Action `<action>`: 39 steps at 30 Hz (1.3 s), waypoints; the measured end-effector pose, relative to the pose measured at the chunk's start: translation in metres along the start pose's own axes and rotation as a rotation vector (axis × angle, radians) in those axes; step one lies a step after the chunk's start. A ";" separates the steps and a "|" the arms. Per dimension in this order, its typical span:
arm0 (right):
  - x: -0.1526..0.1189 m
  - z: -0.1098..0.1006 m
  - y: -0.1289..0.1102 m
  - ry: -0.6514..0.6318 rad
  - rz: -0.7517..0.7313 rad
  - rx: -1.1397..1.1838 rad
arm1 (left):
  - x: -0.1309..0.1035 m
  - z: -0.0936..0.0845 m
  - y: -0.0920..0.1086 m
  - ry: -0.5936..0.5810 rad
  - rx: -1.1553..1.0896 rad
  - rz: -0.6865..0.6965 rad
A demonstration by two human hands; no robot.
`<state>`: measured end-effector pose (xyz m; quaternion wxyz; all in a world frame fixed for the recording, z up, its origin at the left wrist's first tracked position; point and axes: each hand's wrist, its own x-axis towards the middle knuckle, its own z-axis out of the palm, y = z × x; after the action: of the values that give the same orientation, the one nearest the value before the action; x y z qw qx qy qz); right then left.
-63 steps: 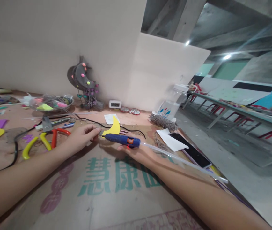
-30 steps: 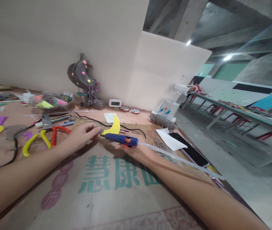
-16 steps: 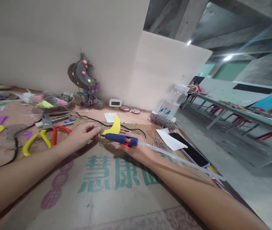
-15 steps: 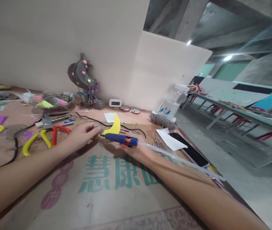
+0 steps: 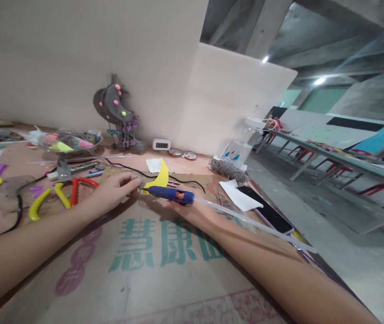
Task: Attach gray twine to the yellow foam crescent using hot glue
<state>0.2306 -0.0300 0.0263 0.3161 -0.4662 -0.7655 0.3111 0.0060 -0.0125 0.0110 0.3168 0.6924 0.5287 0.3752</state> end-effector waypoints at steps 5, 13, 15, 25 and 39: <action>0.000 -0.001 -0.002 0.024 0.036 -0.021 | -0.001 0.000 0.001 0.007 -0.004 0.001; 0.001 -0.001 -0.002 0.056 0.017 -0.068 | 0.001 0.001 -0.003 0.010 0.016 0.028; 0.001 -0.001 0.003 0.069 0.031 -0.090 | 0.001 0.001 -0.004 0.013 0.020 0.029; 0.001 -0.003 0.009 0.090 0.039 -0.161 | 0.001 0.000 -0.001 0.006 0.023 0.046; 0.001 -0.005 0.016 0.109 0.060 -0.220 | -0.002 -0.001 0.001 0.007 0.065 0.048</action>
<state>0.2425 -0.0224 0.0178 0.2946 -0.5370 -0.7623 0.2089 0.0053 -0.0143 0.0123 0.2833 0.7135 0.5250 0.3675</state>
